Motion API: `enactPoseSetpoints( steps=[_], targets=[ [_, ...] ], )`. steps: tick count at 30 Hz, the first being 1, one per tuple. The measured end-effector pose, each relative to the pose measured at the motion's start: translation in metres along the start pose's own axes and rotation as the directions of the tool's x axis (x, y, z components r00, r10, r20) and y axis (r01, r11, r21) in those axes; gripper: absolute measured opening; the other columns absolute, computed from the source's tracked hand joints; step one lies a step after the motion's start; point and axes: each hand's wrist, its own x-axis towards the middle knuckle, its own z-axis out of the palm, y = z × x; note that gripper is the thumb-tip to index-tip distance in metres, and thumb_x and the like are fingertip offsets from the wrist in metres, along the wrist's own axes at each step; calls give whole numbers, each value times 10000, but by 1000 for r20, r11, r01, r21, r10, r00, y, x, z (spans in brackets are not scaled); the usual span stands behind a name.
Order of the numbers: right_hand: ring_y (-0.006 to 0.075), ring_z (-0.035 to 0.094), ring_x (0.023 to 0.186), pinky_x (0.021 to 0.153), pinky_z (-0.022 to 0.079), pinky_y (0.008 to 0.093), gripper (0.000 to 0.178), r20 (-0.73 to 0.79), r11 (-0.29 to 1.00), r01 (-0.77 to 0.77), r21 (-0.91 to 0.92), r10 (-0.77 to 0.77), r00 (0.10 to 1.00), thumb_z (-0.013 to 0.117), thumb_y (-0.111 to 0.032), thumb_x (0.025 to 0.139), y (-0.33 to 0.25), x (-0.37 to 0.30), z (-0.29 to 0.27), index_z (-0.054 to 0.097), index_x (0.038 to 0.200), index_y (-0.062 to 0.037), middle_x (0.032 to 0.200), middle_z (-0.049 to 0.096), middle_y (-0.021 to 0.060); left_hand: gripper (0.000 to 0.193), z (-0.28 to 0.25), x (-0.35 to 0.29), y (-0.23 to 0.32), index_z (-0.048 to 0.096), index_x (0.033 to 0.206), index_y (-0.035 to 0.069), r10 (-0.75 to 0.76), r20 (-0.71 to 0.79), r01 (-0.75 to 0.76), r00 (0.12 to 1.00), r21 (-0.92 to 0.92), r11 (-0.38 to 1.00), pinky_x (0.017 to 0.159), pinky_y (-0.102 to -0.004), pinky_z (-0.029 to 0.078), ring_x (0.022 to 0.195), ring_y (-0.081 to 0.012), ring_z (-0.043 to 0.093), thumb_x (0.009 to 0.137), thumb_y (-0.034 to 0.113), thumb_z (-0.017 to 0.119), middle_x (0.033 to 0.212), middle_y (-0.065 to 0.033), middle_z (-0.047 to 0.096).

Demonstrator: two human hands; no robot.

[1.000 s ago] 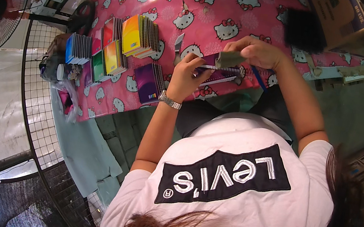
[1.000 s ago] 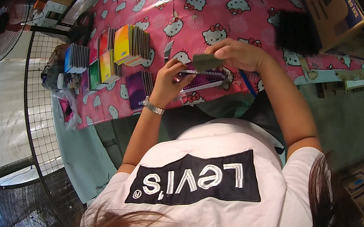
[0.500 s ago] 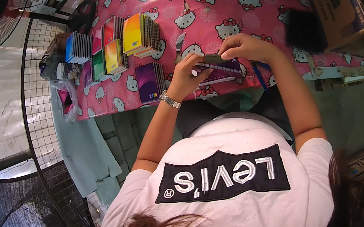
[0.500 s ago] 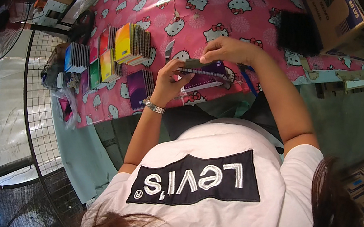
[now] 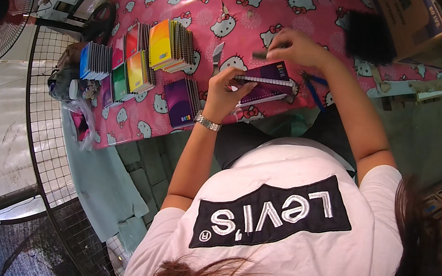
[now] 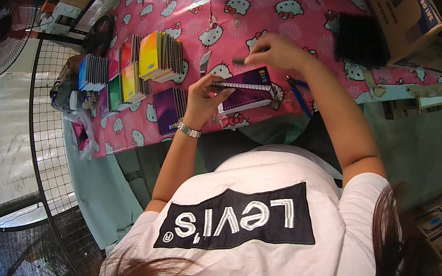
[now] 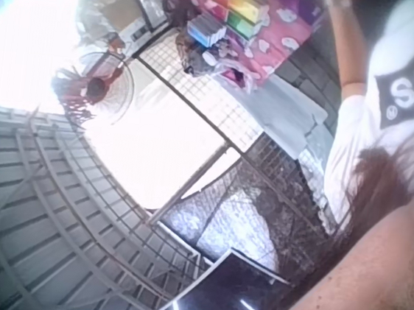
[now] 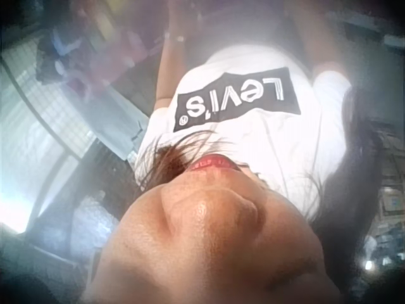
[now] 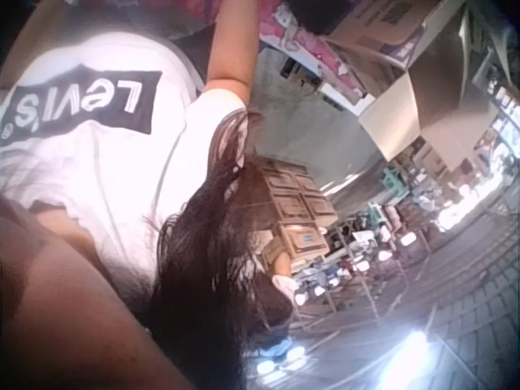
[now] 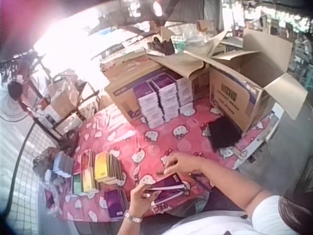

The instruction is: The person applies small labels to the spines of purple spiral-bound notebooks on a pink Hello Kitty tablecloth, then stacks them. She moves to a larger table, places the notebooks into a cardboard box, seals the box with tape, and writes on the box with a marker.

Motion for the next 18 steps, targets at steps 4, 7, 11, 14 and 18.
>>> enactPoseSetpoints(
  steps=[4,7,11,14,18],
  targets=[
    [352,512,1198,1007,409,406,550,-451,956,20,-294,-158,879,726,-347,788,87,-13,0,594,1260,-96,1307,543,157,252,9,1,-2,616,1062,-6,-65,-135,43,989,-156,987,644,-209,512,747,-63,620,828,-27,706,895,-35,654],
    [392,386,1318,1070,354,454,687,-610,934,-122,-336,-117,784,713,-366,800,74,-57,22,468,1377,-84,1450,392,189,269,13,-10,-4,591,1130,8,-65,-327,-48,943,-326,944,620,-217,537,703,-65,639,870,-37,641,894,-45,673],
    [359,439,1250,1042,374,462,652,-483,668,-320,-671,-67,873,694,-364,821,46,-132,78,480,1343,-38,1373,447,178,218,15,-17,-7,593,1122,-5,-7,-373,-58,928,-162,985,607,-225,544,692,-85,656,906,-2,619,886,-59,672],
    [349,483,1181,1007,395,438,597,-486,752,-258,-606,-93,869,695,-273,832,48,-144,85,491,1348,-53,1306,500,167,195,13,-17,-7,592,1112,-13,-36,-352,-32,935,-185,982,604,-231,552,676,-96,659,924,34,613,871,-66,664],
    [309,516,1114,963,418,418,552,-650,956,-45,-289,-161,742,724,-203,779,11,-132,76,547,1281,-56,1194,563,125,169,19,-12,-15,592,1070,-24,44,-393,-127,919,-188,974,591,-234,553,670,-103,656,920,47,625,847,-77,649]
  ],
)
